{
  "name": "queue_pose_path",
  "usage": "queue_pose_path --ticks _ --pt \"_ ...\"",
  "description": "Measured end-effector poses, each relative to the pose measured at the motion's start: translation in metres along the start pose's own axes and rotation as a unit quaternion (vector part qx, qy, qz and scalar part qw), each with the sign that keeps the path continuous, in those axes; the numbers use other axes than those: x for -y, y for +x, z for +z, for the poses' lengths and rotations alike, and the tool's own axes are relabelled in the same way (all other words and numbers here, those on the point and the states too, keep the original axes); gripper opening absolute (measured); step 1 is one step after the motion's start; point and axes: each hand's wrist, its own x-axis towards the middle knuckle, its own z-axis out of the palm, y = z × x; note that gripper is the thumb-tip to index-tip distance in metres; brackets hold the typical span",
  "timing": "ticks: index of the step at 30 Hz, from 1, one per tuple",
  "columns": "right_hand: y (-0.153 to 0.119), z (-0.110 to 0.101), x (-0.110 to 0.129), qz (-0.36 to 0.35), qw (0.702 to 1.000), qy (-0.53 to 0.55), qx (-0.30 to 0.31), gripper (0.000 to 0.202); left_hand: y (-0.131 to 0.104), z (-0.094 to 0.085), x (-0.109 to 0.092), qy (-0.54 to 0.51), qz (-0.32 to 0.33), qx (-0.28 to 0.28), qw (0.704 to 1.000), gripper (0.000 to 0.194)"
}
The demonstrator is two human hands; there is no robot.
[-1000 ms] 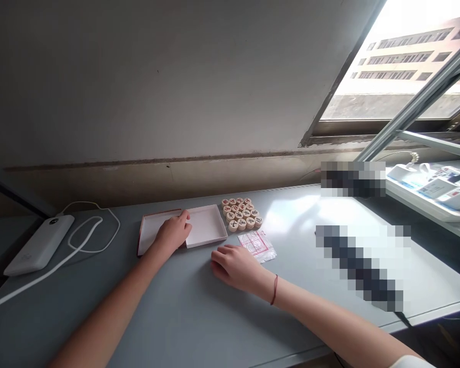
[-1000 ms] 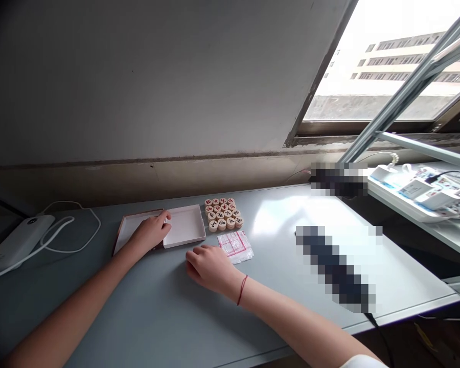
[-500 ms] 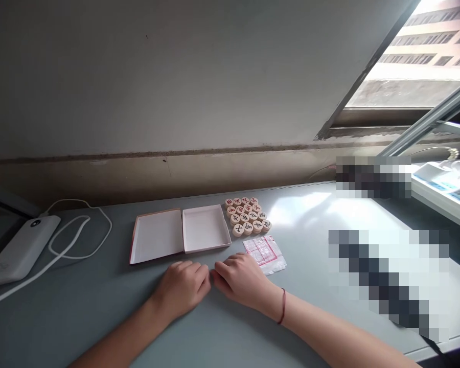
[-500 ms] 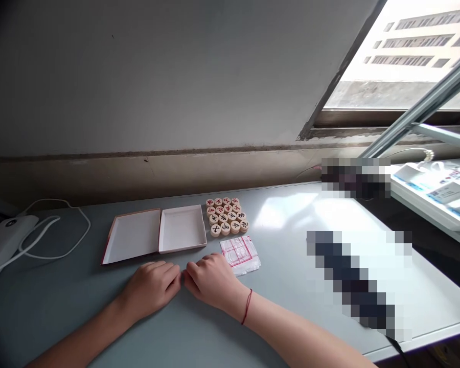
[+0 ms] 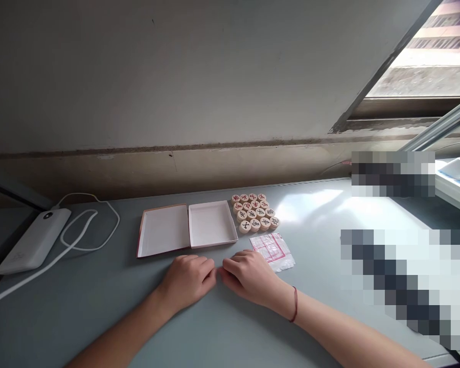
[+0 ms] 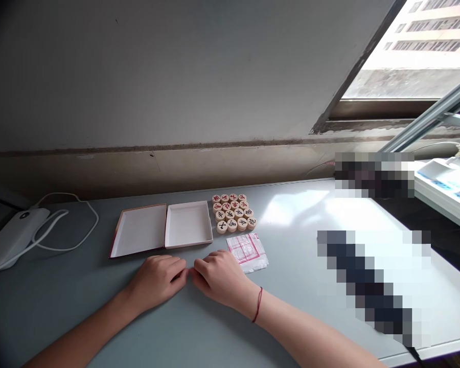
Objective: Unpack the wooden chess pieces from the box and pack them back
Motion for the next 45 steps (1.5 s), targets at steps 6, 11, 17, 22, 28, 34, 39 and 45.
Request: queue_pose_path --ticks 6,11,17,22,28,34,39,45 --pt "0.001 -0.002 0.001 0.006 1.0 0.001 0.004 0.03 0.001 0.0 0.0 -0.007 -0.01 0.006 1.0 0.026" --pt "0.001 -0.003 0.001 0.002 1.0 0.005 0.002 0.03 0.0 0.0 0.0 -0.011 -0.012 0.009 1.0 0.026" --pt "0.0 -0.002 0.001 0.001 1.0 0.004 0.005 0.03 0.0 0.0 0.001 -0.016 -0.012 0.015 1.0 0.026" --pt "0.001 -0.003 0.001 0.002 1.0 -0.005 0.011 0.031 0.001 0.0 0.001 -0.015 -0.012 0.015 1.0 0.026" --pt "0.0 -0.005 0.002 0.002 1.0 -0.004 0.013 0.031 0.001 -0.001 0.0 -0.016 -0.011 0.013 1.0 0.027" --pt "0.001 -0.004 0.002 0.004 1.0 -0.008 0.024 0.03 0.0 -0.001 0.0 -0.014 -0.009 0.009 1.0 0.027" --pt "0.001 -0.011 0.005 -0.004 0.998 -0.001 0.06 0.028 0.0 -0.003 -0.004 0.04 0.024 -0.083 0.995 0.03" --pt "-0.007 -0.057 -0.016 -0.01 0.993 0.066 0.096 0.017 0.017 -0.017 -0.005 0.12 -0.041 -0.141 0.982 0.019"
